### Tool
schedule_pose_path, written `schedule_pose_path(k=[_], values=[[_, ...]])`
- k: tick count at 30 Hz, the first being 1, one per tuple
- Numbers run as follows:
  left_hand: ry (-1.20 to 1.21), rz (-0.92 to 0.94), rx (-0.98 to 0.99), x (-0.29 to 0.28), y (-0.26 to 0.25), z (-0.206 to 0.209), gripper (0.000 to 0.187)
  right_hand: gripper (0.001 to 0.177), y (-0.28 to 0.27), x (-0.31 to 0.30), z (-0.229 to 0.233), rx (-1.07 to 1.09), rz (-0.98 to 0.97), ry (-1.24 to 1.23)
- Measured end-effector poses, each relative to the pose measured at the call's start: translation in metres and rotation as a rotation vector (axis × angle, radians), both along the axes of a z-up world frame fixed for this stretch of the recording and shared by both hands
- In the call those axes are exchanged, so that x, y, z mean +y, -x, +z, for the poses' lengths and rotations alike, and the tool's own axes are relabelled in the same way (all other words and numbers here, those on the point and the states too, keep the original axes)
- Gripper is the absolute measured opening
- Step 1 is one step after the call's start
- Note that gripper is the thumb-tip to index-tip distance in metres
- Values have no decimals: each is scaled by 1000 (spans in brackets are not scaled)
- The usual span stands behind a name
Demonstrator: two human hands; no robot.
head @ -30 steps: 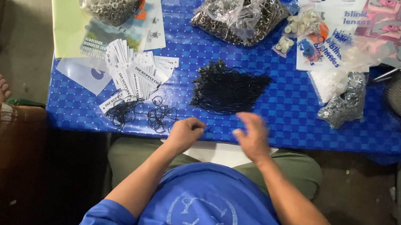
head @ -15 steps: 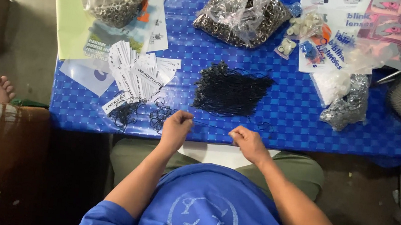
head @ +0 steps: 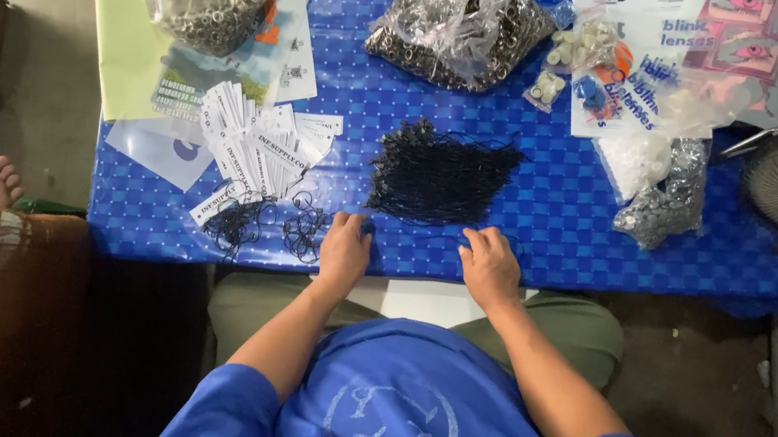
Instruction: The person sits at a table and repeatedly picks up small black cables from a pile, briefly handles them, and places them back down. The table also contains bags of metal rings, business cards, and other small parts.
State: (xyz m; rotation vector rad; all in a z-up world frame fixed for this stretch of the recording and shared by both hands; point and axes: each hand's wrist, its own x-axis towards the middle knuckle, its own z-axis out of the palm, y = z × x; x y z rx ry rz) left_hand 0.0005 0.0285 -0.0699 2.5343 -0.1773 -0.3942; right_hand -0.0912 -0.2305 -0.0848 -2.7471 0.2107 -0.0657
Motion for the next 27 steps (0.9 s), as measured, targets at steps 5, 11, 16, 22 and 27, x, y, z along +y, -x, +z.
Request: schedule_pose_path(k=[5,11,16,22,27], values=[[-33,-46,-202,12,23,-46,44,27,21,-7,-2,-47,-32,-5],[-194,-244,-474,8,31,-20,66,36,30,-3,-23,-274,82,209],[-351,-428,-58,0,26,15,63,46,31,11,-19,-229,192,276],[-395,-408,7,-1,23,15,73,52,27,14,-12,-184,176,329],[-396,-379,26,-9,17,26,72,47,19,12,-19,-154,133,307]])
